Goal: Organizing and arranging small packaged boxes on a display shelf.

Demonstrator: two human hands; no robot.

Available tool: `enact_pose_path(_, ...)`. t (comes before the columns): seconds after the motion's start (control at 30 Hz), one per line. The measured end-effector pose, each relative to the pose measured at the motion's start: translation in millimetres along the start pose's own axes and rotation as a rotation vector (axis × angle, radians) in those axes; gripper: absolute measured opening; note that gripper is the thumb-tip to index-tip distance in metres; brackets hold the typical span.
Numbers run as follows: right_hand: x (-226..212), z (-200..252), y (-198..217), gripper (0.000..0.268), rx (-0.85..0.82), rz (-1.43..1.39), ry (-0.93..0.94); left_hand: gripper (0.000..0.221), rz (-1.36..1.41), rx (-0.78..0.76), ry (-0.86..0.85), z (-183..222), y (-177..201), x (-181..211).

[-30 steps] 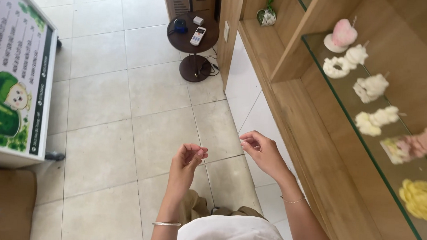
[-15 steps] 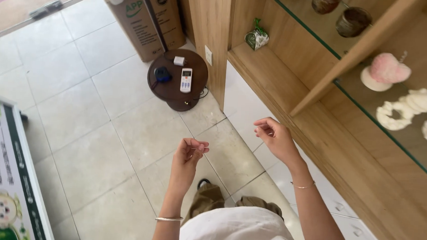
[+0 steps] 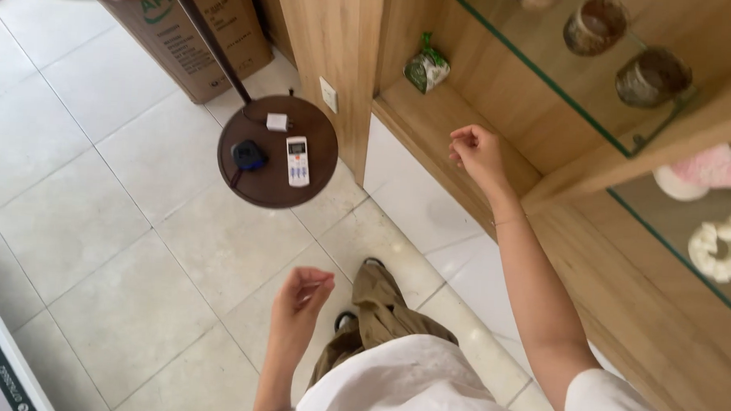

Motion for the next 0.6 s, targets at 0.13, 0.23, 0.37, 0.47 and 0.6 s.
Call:
enact_pose_path(0.13,29.0,-101.3,-20.2,0.016,0.066,0.090,0.019,0.013,-0.120,0.114,0.051,-25.0,21.8,10.0)
enact_pose_path(0.23,32.0,-169.9,-33.7,0.025,0.164,0.183,0.189,0.016,-0.201,0.159,0.097,-48.5,26.7,17.6)
enact_pose_path(0.37,23.0,-224.6,-50.1,0.035,0.238,0.435,0.385,0.020,-0.220,0.182,0.105,-77.9,11.8,28.9)
enact_pose_path(0.47,20.8,-245.9,-66.0,0.036,0.223,0.588,0.379,0.024,-0.202,0.118,0.065,-97.0,-10.9,26.8)
enact_pose_path(0.6,41.0,-244.1,-91.3,0.039,0.048,0.845,0.156,0.022,-0.170,0.047,0.129,-103.1,-39.4,39.0)
Point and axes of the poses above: each hand's wrist, its own z-axis away from the middle knuckle, its own y-axis out of the back of the hand, x = y × z, the point moved 7 cm from there along -z, towards the middle knuckle, and after that the axes turned 9 degrees about x, right-handed, at the moved point
